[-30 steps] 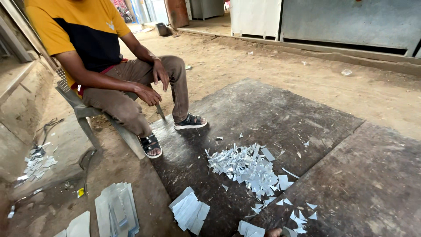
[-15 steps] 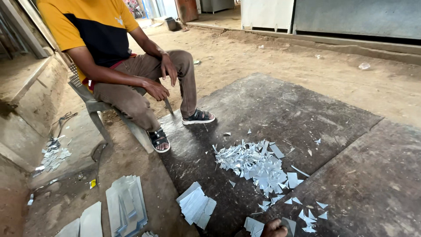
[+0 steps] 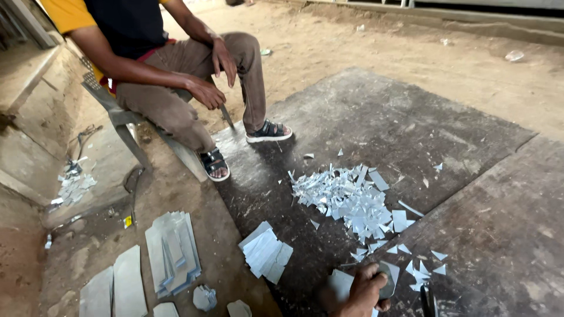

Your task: The person sits on the workshop floor cutting small pieces of thin sheet metal with hand shears, trimming each piece and tossing trimmed scraps onto a growing pile of offcuts beside the work board. Finished pieces are set down on the floor near stacks of similar cut pieces.

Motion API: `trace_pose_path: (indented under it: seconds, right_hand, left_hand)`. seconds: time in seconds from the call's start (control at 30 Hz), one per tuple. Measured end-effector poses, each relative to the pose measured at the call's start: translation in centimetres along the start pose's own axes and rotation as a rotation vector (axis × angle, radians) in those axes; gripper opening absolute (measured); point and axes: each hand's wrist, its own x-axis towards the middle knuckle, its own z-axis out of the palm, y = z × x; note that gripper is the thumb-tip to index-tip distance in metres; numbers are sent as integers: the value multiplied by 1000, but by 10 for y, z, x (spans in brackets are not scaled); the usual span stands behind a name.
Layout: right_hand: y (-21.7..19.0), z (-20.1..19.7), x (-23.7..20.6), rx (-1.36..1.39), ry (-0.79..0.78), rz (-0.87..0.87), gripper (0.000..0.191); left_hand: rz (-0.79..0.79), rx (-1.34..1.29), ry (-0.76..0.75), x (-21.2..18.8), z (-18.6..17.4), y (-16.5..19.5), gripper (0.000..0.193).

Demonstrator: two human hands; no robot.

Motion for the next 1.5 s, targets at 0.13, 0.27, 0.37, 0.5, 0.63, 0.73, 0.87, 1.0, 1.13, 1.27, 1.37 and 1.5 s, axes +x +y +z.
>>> trace_pose_path:
  seconds: [0.13,0.27,0.37,0.5,0.63,0.73,0.87,1.0,1.13,1.27,1.37,1.5]
  right_hand:
    - [8,-18,-28,-28,77,49,42]
    - [78,-53,-106,-49,53,110,44]
    - [105,-52,-117,47,-30,263,46]
    - [80,-49,-109,50,-18,166,48]
    - [45,-56,-107,49,-8,125,50]
    - [43,-56,-105,5,-30,220,51]
    - [57,-51,-103,-13,-30,136,51]
    - [68,-48,-100,2,-25,92,51]
    - [74,-50,-98,32,-65,37,53]
    - [75,-50,-100,25,-115,140,55]
    - [71,-52,-101,0,-149,188,56]
    - [67,-54,-101,39,-136,-24,55]
  left_hand:
    - [-166,58,156,14,12,0,26]
    - [169,-107,-108,21,38,0,18]
    - [38,257,10,10,48,7,13]
    - [122,254,-97,2,69,24,12]
    - [141,373,-79,-5,82,33,13]
    - [186,477,-75,-6,83,33,10]
    - [204,563,-42,-5,79,27,11]
    - [254,577,-50,-5,77,18,12]
    - [179,482,-76,-6,75,11,12]
    - [161,481,-85,-7,74,10,13]
    - [203,537,-47,-7,74,11,13]
    - [218,547,-6,-7,73,11,10]
